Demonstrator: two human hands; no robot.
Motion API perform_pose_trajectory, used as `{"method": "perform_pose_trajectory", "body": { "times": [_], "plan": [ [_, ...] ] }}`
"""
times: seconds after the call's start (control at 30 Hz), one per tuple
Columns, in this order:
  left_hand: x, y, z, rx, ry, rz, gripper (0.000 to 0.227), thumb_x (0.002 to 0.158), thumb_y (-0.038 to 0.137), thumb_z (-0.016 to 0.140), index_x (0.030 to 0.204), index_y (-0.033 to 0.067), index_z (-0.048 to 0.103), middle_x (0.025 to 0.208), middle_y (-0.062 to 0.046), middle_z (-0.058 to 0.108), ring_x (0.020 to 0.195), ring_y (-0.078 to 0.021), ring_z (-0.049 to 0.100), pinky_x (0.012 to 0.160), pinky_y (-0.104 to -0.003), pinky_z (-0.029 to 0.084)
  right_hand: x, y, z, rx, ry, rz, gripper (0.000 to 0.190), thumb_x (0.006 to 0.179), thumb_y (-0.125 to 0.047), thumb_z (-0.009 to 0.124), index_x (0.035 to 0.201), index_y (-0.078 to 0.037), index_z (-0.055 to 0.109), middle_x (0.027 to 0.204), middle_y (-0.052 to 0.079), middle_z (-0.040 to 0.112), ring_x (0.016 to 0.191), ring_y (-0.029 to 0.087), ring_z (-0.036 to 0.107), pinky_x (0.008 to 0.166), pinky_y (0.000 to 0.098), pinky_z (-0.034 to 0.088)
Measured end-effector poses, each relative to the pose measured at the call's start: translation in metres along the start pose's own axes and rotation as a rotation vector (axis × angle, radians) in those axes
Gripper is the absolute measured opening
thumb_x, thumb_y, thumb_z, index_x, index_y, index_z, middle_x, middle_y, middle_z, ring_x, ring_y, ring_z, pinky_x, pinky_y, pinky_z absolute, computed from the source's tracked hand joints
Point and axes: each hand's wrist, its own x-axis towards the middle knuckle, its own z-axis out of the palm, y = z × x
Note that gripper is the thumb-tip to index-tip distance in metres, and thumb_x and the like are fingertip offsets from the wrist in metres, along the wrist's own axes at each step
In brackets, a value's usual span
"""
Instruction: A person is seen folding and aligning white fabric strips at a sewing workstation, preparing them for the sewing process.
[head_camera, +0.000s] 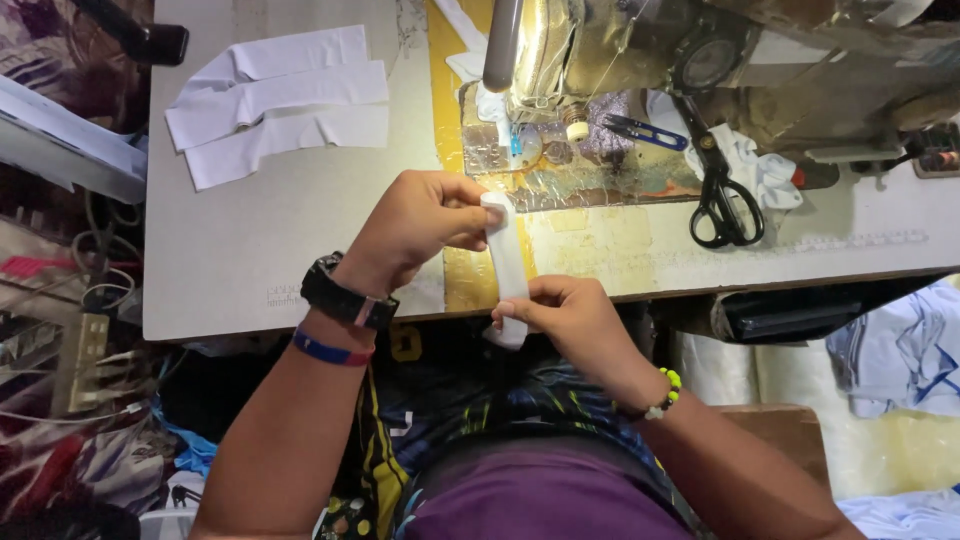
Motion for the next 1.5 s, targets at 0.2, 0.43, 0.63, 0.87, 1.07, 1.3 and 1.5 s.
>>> {"method": "perform_pose_trajectory", "body": {
  "times": [0.2, 0.43, 0.63, 0.87, 1.07, 1.3, 1.5],
  "plan": [
    [0.018, 0.005, -0.013, 0.086, 0.023, -0.002, 0.02, 0.089, 0.005, 0.073, 0.104, -0.0083, 0.074, 0.079, -0.018, 0.074, 0.067, -0.0171, 0.075, 0.065, -0.029, 0.069, 0.008, 0.041, 0.001, -0.013, -0.05, 0.096, 0.021, 0.084, -0.011, 0.084, 0.1, 0.003, 0.081, 0.075, 0.014, 0.077, 0.07, 0.016, 0.07, 0.066, 0.0277, 0.06],
    [0.035, 0.007, -0.021, 0.295, 0.02, 0.006, 0.015, 0.086, 0.004, 0.075, 0.099, -0.0033, 0.073, 0.07, -0.014, 0.074, 0.06, -0.0141, 0.073, 0.06, -0.024, 0.065, 0.009, 0.069, -0.002, 0.035, 0.018, -0.054, 0.029, 0.086, -0.007, 0.085, 0.097, -0.002, 0.058, 0.07, 0.014, 0.073, 0.062, 0.014, 0.062, 0.058, 0.0241, 0.051],
    [0.066, -0.02, -0.017, 0.559, 0.113, 0.149, 0.003, 0.083, 0.015, 0.078, 0.086, 0.016, 0.079, 0.069, 0.001, 0.07, 0.06, -0.0074, 0.062, 0.056, -0.023, 0.054, 0.01, 0.068, 0.0, -0.189, 0.147, -0.333, 0.021, 0.085, -0.012, 0.084, 0.094, -0.008, 0.066, 0.072, 0.01, 0.08, 0.063, 0.015, 0.075, 0.06, 0.0282, 0.059],
    [0.095, -0.037, -0.011, 0.744, 0.216, 0.316, 0.003, 0.081, 0.028, 0.081, 0.083, 0.0253, 0.081, 0.073, 0.008, 0.066, 0.079, -0.0126, 0.061, 0.081, -0.03, 0.044, 0.038, 0.053, -0.017, -0.626, 0.153, -1.174, 0.024, 0.096, 0.001, 0.061, 0.11, -0.006, 0.079, 0.106, 0.011, 0.079, 0.099, 0.03, 0.077, 0.081, 0.0374, 0.063],
    [0.12, -0.056, -0.006, 0.837, 0.297, 0.388, 0.012, 0.083, 0.035, 0.083, 0.085, 0.0236, 0.079, 0.081, 0.008, 0.071, 0.098, -0.0169, 0.058, 0.099, -0.041, 0.028, 0.066, 0.048, -0.034, -0.769, 0.122, -1.341, 0.022, 0.103, -0.013, 0.058, 0.11, -0.006, 0.078, 0.113, 0.015, 0.076, 0.108, 0.036, 0.073, 0.09, 0.0417, 0.062],
    [0.128, -0.083, -0.002, 0.899, 0.399, 0.685, 0.01, 0.09, 0.017, 0.077, 0.097, 0.0169, 0.07, 0.093, 0.002, 0.061, 0.1, -0.0225, 0.057, 0.099, -0.044, 0.035, 0.075, 0.047, -0.032, -0.758, 0.045, -1.292, 0.03, 0.106, -0.015, 0.051, 0.108, -0.002, 0.078, 0.104, 0.015, 0.079, 0.101, 0.035, 0.076, 0.085, 0.0416, 0.063],
    [0.112, -0.079, 0.002, 0.99, 0.337, 0.814, 0.01, 0.095, 0.01, 0.07, 0.088, 0.0109, 0.077, 0.094, -0.001, 0.068, 0.107, -0.022, 0.058, 0.106, -0.044, 0.038, 0.08, 0.053, -0.03, -0.788, 0.071, -1.267, 0.03, 0.106, -0.018, 0.051, 0.108, -0.005, 0.078, 0.109, 0.011, 0.079, 0.105, 0.031, 0.076, 0.092, 0.0431, 0.06]
  ]
}}
